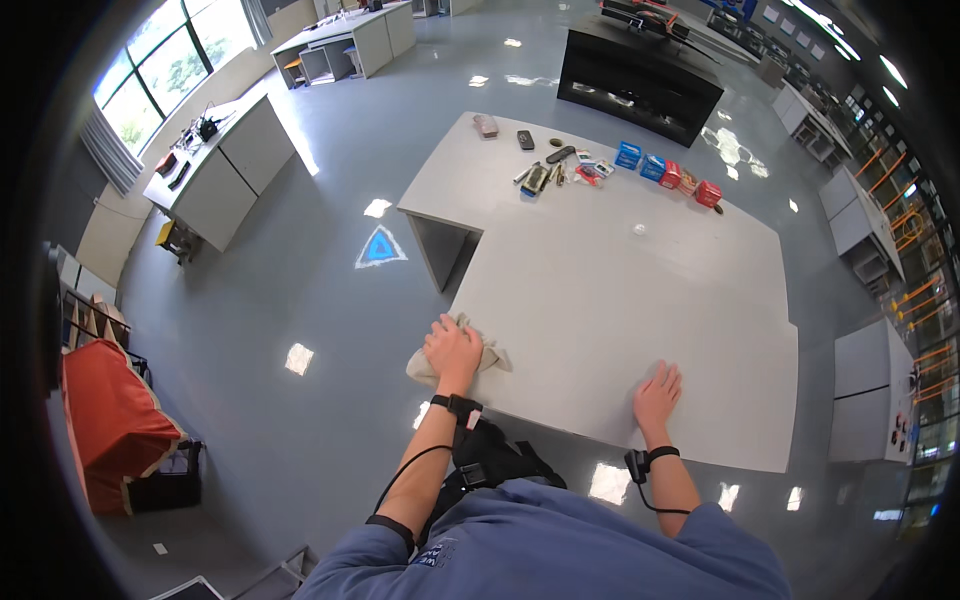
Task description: Wiping down various sections of a large white workshop table using a cleaning cloth.
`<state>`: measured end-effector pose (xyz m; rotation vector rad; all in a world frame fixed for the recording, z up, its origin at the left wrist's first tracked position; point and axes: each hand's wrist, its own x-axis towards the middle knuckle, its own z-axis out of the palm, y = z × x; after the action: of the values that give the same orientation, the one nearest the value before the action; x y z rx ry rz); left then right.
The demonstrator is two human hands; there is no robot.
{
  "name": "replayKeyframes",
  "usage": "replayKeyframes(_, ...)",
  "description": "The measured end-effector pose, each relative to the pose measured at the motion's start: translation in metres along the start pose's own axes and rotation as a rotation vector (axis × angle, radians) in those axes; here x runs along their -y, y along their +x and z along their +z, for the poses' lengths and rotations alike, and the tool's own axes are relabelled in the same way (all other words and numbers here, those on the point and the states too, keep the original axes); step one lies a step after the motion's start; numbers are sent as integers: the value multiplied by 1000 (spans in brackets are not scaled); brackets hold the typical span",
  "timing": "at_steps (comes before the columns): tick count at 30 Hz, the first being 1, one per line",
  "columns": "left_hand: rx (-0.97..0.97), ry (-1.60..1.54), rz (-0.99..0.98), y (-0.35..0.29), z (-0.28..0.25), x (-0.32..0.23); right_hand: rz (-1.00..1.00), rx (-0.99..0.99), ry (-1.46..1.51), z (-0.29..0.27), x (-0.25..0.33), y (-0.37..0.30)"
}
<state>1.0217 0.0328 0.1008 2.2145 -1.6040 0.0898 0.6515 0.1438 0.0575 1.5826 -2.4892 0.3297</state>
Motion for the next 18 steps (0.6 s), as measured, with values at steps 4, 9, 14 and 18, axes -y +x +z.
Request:
replayKeyframes(4, 103, -36, 29, 24, 10, 3, 269, 45, -112, 6, 32, 0)
replayKeyframes(9, 166, -172, 185, 51, 29, -9, 276, -29, -141, 0, 14, -7)
replayKeyframes(14, 205, -140, 329, 94, 49, -44, 301, -66, -151, 1, 11, -10)
replayKeyframes(18, 441, -95, 536, 108, 56, -41, 515, 11, -346, -5, 34, -8)
